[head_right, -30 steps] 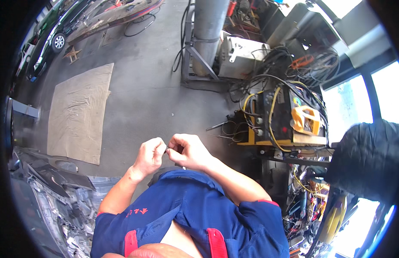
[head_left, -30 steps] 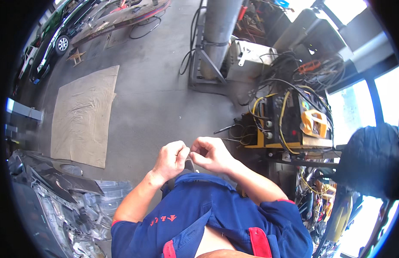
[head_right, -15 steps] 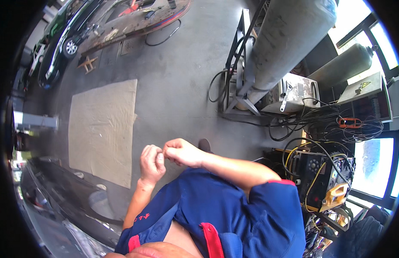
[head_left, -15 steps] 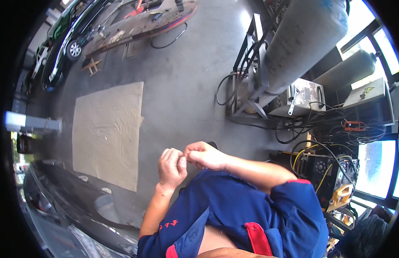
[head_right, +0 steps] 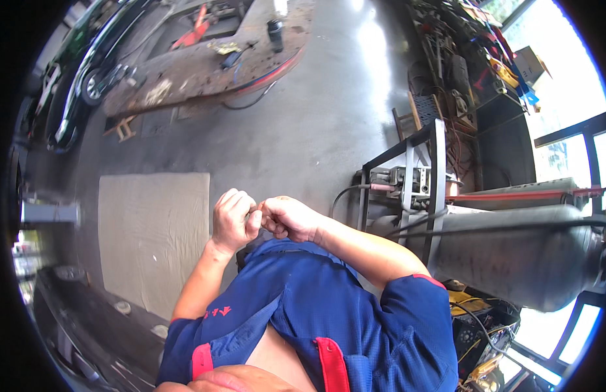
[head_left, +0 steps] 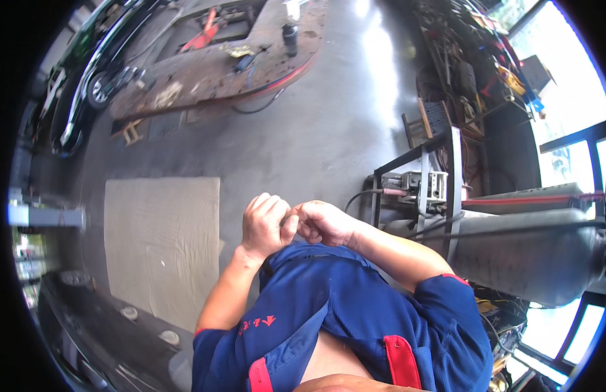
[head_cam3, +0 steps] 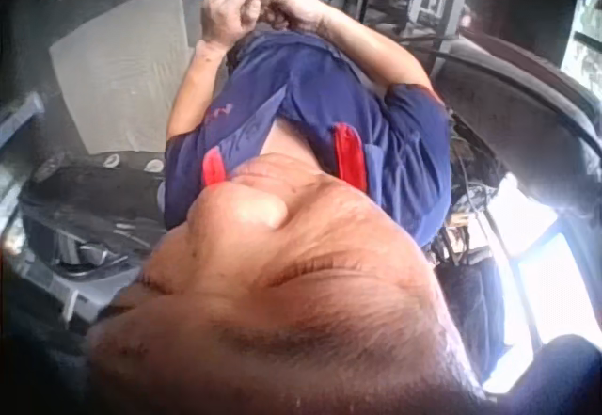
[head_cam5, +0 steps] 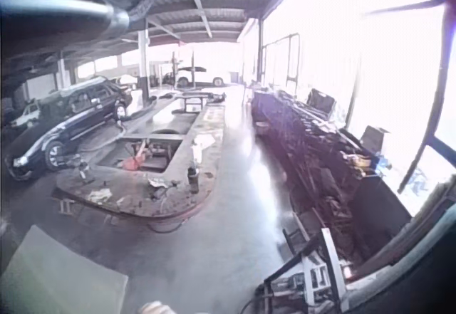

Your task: The person selects fasteners from a container on a workbench and fits pieces together by hand. Then, the person walks over to an open car trunk and installs a fastener inside using a ratchet.

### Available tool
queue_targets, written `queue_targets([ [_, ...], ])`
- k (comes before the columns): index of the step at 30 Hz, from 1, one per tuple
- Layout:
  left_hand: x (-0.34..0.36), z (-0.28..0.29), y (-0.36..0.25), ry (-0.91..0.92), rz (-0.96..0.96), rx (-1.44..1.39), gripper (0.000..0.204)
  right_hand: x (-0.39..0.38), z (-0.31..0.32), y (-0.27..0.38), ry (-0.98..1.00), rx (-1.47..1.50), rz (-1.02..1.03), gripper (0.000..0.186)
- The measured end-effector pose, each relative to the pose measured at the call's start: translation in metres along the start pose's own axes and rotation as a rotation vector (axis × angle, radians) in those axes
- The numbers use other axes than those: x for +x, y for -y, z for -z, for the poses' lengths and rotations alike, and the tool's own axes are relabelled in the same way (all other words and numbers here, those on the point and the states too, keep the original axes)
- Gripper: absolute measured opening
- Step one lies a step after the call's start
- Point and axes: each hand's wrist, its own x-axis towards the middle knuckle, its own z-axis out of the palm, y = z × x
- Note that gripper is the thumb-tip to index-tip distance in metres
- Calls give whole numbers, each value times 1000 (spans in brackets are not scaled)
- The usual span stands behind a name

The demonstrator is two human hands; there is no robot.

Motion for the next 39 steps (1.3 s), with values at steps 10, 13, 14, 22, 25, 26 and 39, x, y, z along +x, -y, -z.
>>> queue_targets([
  [10,406,-167,193,310,-509,-135,50,92,189,323,-73,413,238,19],
  [13,529,-233,244,310,-536,-145,53,120,256,443,-121,352,330,19],
  [14,568,-252,258,257,-490,-131,52,130,277,489,-142,276,373,20],
  [22,853,-351,367,43,-290,-159,49,197,395,821,-190,16,479,17],
  [25,945,-418,427,15,-125,-314,45,240,458,927,-342,-214,520,19],
  [26,977,-444,451,11,-81,-365,45,257,482,963,-440,-379,566,20],
  [39,1459,-631,639,314,359,-758,42,384,701,1458,-930,-1503,1225,10],
])
